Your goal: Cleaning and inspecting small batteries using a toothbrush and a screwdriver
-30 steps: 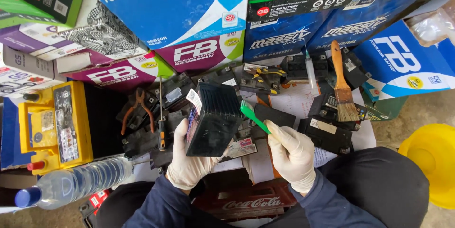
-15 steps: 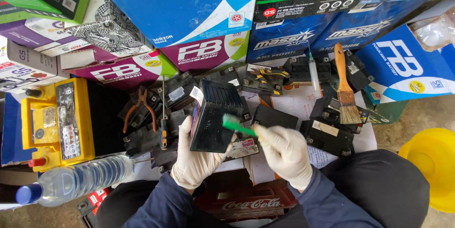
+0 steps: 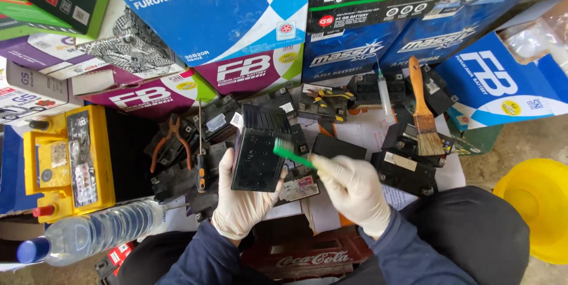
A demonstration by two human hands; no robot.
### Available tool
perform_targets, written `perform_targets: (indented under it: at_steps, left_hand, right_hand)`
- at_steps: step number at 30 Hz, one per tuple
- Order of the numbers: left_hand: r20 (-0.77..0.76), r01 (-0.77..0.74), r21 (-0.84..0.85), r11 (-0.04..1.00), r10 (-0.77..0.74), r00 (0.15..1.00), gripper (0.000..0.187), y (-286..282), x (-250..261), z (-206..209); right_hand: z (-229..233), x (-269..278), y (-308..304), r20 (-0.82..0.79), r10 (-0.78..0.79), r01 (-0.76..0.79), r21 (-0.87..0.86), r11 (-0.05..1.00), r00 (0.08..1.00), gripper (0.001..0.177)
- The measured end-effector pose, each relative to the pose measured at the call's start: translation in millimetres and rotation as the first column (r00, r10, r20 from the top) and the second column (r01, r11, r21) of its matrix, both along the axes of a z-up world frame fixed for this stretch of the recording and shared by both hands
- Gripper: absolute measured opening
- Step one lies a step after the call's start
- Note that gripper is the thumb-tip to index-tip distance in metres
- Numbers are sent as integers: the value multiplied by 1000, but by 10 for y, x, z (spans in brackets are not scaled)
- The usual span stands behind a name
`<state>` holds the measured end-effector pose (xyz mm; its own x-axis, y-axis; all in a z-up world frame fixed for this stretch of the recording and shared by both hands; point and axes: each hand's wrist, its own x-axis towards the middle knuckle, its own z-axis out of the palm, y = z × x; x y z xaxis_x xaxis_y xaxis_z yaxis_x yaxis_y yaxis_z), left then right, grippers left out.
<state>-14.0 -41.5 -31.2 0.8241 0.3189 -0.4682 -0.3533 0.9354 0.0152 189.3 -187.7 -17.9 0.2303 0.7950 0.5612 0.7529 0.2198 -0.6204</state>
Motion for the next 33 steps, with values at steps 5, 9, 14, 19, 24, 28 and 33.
perform_targets:
  at_steps: [5,9,14,19,24,28,33]
  left_hand:
    - [7,-23,-4,1000,23,1000,67,21,8,14]
    - [-20,-4,24,1000,5,1000,71,-15,43,21]
    - [0,-12,34,999,12,1000,71,45,2,-20]
    - [-144,-104,54,993,111,983,69,135,72,171]
    - [-62,-91,312,946,115,991,71,321,-70,-204]
    - [-39,-92,311,946,110,993,65,353,-160,-435]
    - [-292,36,504,863,131,947,68,398,-227,-487]
  right_hand:
    - [-3,63,-58,57,40,-36,-58,998,998,39]
    - [87,165,11,71,-23,23,-13,1000,997,35]
    - [27,95,-81,4,43,-43,-72,996,999,39]
    - [15,392,-107,-349,-118,118,-23,993,930,41]
    - [350,33,-137,-758,100,-281,-113,953,644,35]
    - [363,-163,-99,-876,-4,-352,-198,915,482,35]
    - [413,-111,-7,-806,-321,-122,-431,894,497,35]
